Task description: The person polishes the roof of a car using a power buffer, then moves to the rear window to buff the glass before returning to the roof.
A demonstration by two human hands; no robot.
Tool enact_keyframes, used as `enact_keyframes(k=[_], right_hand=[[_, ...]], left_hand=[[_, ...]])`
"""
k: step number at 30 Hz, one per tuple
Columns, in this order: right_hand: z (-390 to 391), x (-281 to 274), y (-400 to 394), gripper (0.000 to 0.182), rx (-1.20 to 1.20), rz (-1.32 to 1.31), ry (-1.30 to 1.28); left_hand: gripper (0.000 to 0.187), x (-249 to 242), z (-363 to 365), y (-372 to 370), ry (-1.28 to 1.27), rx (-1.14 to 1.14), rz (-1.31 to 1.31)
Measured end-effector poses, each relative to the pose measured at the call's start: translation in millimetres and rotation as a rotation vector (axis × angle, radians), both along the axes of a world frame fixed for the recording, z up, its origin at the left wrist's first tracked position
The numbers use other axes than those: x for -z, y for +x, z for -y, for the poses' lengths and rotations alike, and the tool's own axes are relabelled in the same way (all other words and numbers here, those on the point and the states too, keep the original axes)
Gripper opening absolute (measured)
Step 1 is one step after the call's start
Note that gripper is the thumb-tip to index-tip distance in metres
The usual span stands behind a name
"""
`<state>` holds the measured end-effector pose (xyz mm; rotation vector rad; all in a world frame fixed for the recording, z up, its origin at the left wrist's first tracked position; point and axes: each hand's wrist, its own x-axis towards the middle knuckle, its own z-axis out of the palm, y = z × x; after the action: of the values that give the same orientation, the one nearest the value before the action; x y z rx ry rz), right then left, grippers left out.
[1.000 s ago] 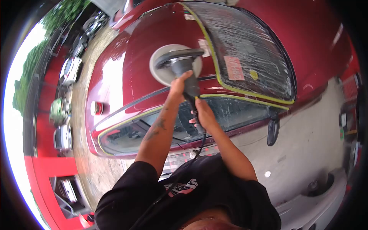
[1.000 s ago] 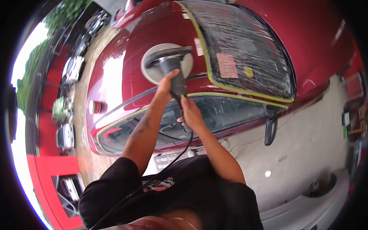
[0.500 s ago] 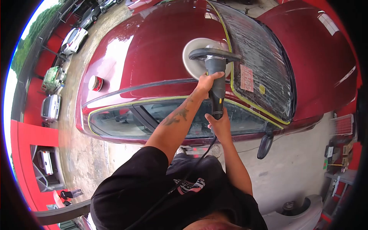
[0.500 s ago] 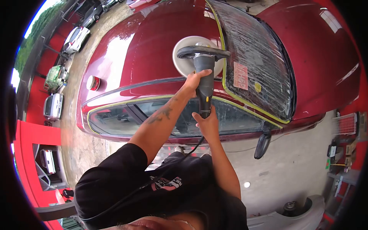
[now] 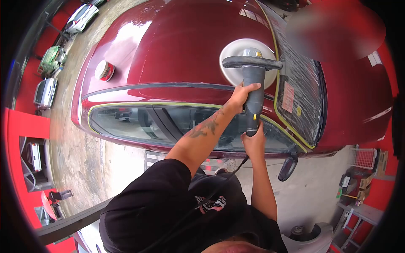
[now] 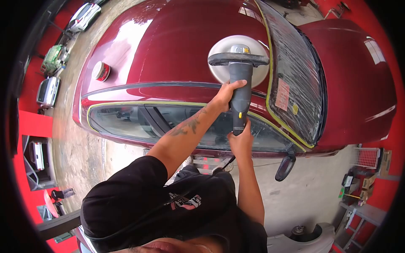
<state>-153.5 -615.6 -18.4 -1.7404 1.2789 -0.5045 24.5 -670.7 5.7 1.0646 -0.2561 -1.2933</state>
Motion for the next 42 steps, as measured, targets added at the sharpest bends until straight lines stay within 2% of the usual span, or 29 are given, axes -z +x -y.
enact_keyframes(k=[4,8,16,22,23,25,29,30,36,39,40,42], right_hand=[[-17.4,-22.9,34.6,0.069,-0.107,-0.062,-0.168],[-35.4,-47.9,88.9,0.069,-0.219,-0.155,-0.013],[-83.7,-61.8,208.4,0.079,-0.506,-0.264,-0.078],[-117.0,-63.8,261.3,0.088,-0.598,-0.171,-0.113],[-124.0,-66.2,263.1,0.090,-0.599,-0.132,-0.131],[-135.5,-53.1,260.2,0.091,-0.564,-0.041,-0.350],[-137.1,-42.7,241.4,0.075,-0.607,-0.030,-0.685],[-134.7,-48.3,234.5,0.070,-0.623,-0.065,-0.681],[-113.9,-67.4,186.1,0.073,-0.504,-0.219,-0.551],[-96.3,-56.8,159.5,0.080,-0.328,0.070,-0.501],[-88.7,-60.7,149.2,0.089,-0.297,0.055,-0.348],[-77.7,-77.1,128.1,0.091,-0.217,-0.080,-0.181]], left_hand=[[0.063,6.9,-31.9,41.7,-0.084,-0.106,-0.053],[0.047,29.8,-69.0,102.9,-0.121,-0.251,-0.031],[0.056,26.7,-172.2,225.5,-0.225,-0.392,-0.114],[0.056,14.1,-222.0,276.1,-0.248,-0.477,-0.151],[0.056,13.4,-225.8,279.6,-0.254,-0.490,-0.128],[0.054,13.8,-225.4,283.2,-0.269,-0.529,-0.108],[0.050,17.0,-211.8,281.7,-0.221,-0.452,-0.099],[0.041,9.8,-204.7,271.7,-0.226,-0.481,-0.173],[0.044,0.1,-149.7,219.8,-0.155,-0.362,-0.128],[0.044,1.3,-117.3,188.0,-0.141,-0.307,-0.124],[0.044,0.2,-107.1,177.1,-0.160,-0.282,-0.135],[0.047,-8.9,-88.5,148.2,-0.156,-0.260,-0.151]])
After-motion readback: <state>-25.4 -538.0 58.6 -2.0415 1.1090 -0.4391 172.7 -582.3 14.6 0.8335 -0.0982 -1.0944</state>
